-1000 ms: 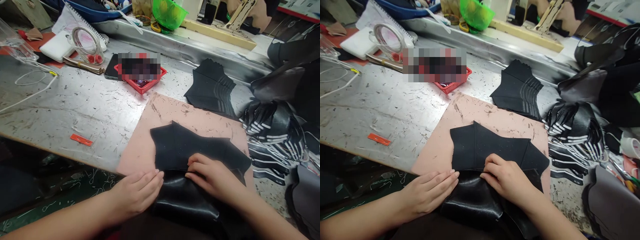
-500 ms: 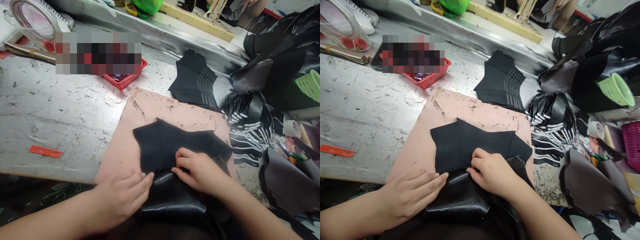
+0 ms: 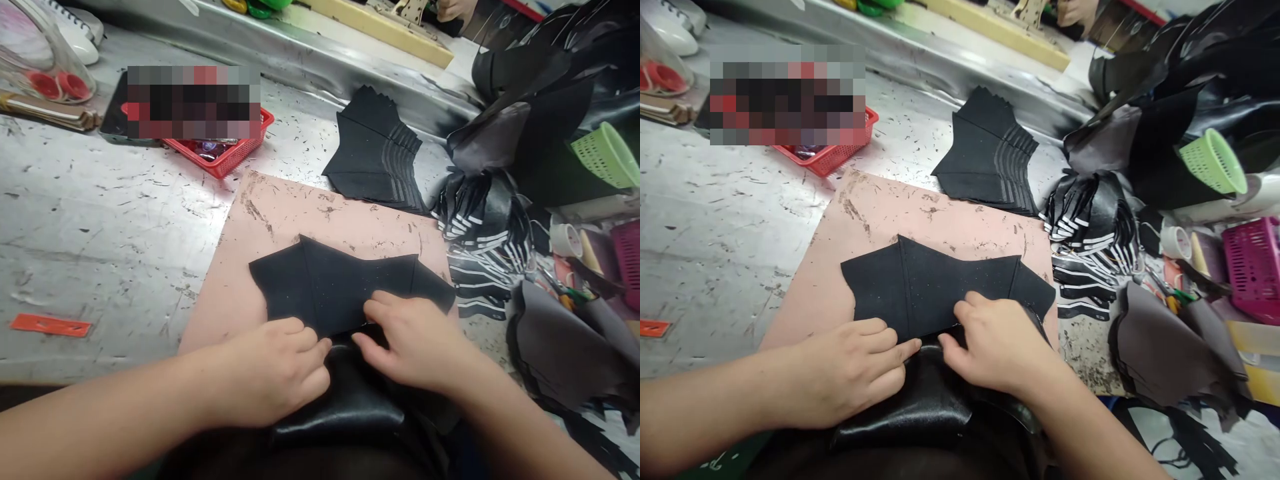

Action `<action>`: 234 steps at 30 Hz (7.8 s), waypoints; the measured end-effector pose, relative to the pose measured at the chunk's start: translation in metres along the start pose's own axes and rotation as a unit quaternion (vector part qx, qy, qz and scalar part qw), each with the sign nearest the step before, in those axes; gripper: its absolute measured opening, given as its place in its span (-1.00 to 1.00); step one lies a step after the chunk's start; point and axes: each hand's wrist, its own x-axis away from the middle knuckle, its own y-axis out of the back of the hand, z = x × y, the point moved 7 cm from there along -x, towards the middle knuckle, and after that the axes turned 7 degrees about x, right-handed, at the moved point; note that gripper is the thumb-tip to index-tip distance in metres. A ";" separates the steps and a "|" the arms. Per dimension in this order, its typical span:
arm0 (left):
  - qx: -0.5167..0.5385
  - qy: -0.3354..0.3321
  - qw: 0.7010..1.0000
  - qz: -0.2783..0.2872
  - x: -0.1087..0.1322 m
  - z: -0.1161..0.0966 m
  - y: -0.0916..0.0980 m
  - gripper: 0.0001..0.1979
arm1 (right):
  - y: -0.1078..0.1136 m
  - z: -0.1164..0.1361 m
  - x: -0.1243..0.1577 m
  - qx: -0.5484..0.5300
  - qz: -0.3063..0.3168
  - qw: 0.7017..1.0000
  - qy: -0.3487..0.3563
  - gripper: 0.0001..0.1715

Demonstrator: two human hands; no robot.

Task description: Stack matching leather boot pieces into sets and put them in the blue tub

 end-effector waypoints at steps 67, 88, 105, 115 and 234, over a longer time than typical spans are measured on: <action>0.052 -0.034 0.995 0.080 -0.076 0.026 -0.021 -0.59 | -0.040 -0.058 0.063 -0.165 -0.030 0.968 -0.188 -0.69; 0.082 -0.137 0.983 0.087 -0.115 0.022 -0.028 -0.62 | -0.063 -0.085 0.115 -0.482 -0.211 0.764 -0.373 -0.73; 0.090 -0.118 0.988 0.041 -0.123 0.027 -0.027 -0.62 | -0.076 -0.069 0.143 -0.369 -0.341 0.755 -0.422 -0.90; 0.083 -0.104 0.989 0.062 -0.123 0.029 -0.031 -0.58 | -0.068 -0.068 0.140 -0.372 -0.338 0.779 -0.375 -0.91; 0.423 0.235 0.858 -0.171 -0.166 -0.051 0.040 -0.84 | 0.051 -0.075 0.193 -0.305 -0.551 0.777 -0.002 -0.87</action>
